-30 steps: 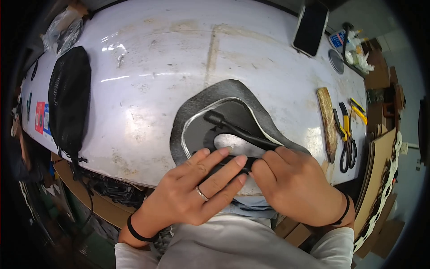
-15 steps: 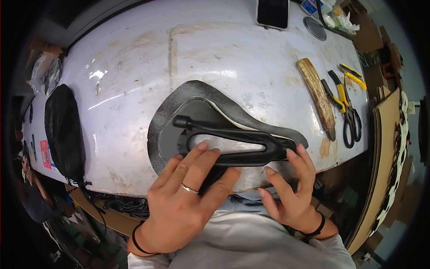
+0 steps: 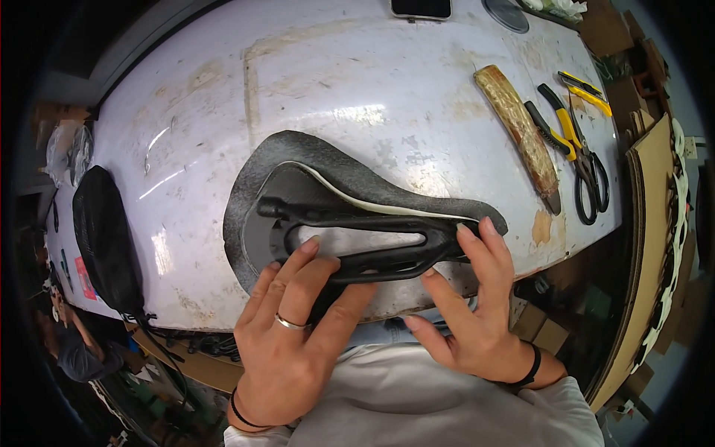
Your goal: The person uses pliers and a wooden tool to pull and press a black cover onto a bicycle saddle. They turn the saddle over to press the surface by hand before placing it into a heating machine and performing final adjustments with the tools.
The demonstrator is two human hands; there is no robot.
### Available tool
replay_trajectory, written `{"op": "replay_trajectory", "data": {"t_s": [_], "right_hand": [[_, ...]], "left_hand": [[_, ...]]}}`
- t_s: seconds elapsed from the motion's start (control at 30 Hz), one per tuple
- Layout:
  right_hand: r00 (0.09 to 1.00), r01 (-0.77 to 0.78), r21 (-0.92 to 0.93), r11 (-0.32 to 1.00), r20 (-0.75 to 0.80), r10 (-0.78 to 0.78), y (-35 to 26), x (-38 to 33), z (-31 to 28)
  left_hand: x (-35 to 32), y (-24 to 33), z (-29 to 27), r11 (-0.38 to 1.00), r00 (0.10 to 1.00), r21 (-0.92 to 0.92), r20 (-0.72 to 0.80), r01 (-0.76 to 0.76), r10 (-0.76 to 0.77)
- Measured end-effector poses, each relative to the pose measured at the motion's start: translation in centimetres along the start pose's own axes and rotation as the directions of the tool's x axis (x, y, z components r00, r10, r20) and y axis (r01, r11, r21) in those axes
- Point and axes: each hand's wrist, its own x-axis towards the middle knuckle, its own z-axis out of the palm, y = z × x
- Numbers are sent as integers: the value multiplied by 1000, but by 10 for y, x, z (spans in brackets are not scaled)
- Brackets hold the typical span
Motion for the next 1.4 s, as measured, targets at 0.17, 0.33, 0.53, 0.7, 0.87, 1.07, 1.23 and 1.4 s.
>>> {"op": "replay_trajectory", "data": {"t_s": [0.17, 0.33, 0.53, 0.7, 0.87, 1.07, 1.23, 1.4], "right_hand": [[999, -36, -45, 998, 27, 37, -16, 1, 7], [999, -52, 21, 998, -5, 52, -33, 9, 22], [998, 53, -25, 998, 25, -52, -36, 16, 27], [995, 65, 86, 994, -84, -58, -24, 15, -1], [979, 66, 142, 988, -202, -36, -7, 9, -25], [962, 101, 37, 994, -258, -89, -2, 28, -52], [973, 203, 0, 979, -110, -202, -1, 45, -50], [928, 355, -11, 935, 130, -350, -15, 55, -29]], "left_hand": [[-7, -7, 14, 999, 995, 25, -86, -47, 49], [-14, -16, 25, 996, 977, 14, -195, -90, 91], [-18, -21, 30, 994, 956, -32, -279, -101, 88], [-13, -18, 18, 994, 972, -37, -213, -106, 96], [6, 0, 3, 988, 973, 111, -188, -111, 130], [30, -8, -26, 922, 939, 195, -15, -335, 344], [58, -35, -38, 943, 951, 165, -63, -290, 303], [8, -31, -22, 946, 966, -261, -219, -191, 135]]}}
